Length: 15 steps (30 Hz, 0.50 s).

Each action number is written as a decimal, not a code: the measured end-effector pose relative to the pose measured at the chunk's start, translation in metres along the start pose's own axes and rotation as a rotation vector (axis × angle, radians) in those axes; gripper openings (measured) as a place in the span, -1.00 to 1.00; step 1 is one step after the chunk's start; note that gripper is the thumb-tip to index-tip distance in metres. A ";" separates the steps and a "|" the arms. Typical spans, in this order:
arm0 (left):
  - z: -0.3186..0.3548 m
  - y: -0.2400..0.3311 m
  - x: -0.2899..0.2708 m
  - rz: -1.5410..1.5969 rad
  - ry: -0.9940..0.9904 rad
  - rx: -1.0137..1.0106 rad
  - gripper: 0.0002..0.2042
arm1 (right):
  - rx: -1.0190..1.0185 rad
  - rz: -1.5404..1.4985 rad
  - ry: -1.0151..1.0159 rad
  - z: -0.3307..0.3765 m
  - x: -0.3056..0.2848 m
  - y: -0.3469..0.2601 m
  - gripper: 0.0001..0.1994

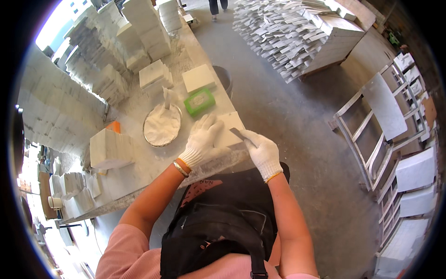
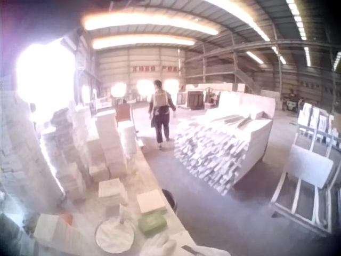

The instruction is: The person repeatedly picks up small white square tiles, scrapes their edges with a metal tool, and rubs the edges with a green block. The person handles tiles one at a time, rotating them to work different sides, and places finished tiles back on the table.

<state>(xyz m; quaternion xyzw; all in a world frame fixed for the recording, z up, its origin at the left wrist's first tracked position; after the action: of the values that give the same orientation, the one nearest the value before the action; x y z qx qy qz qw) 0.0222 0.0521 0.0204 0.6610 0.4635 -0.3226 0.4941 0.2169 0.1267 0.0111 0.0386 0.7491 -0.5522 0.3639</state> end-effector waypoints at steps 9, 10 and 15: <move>-0.041 0.017 0.007 -0.017 -0.152 0.031 -0.15 | 0.442 -0.484 0.036 0.039 -0.035 0.019 -0.53; -0.043 0.019 0.007 -0.016 -0.153 0.034 -0.17 | 0.454 -0.507 0.041 0.043 -0.037 0.019 -0.53; -0.041 -0.005 0.018 0.185 -0.105 -0.069 -0.02 | 0.436 -0.618 0.046 0.050 -0.037 0.014 -0.63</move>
<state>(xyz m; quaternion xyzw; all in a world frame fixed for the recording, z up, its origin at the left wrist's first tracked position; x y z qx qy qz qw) 0.0226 0.0971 0.0154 0.6657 0.3850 -0.2935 0.5678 0.2758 0.1020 0.0155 -0.1002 0.5982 -0.7815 0.1462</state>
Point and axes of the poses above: each hand's wrist, its own z-axis away from the middle knuckle, its own x-axis out of the palm, y = z × x, the point moved 4 cm from there along -z, towards the middle knuckle
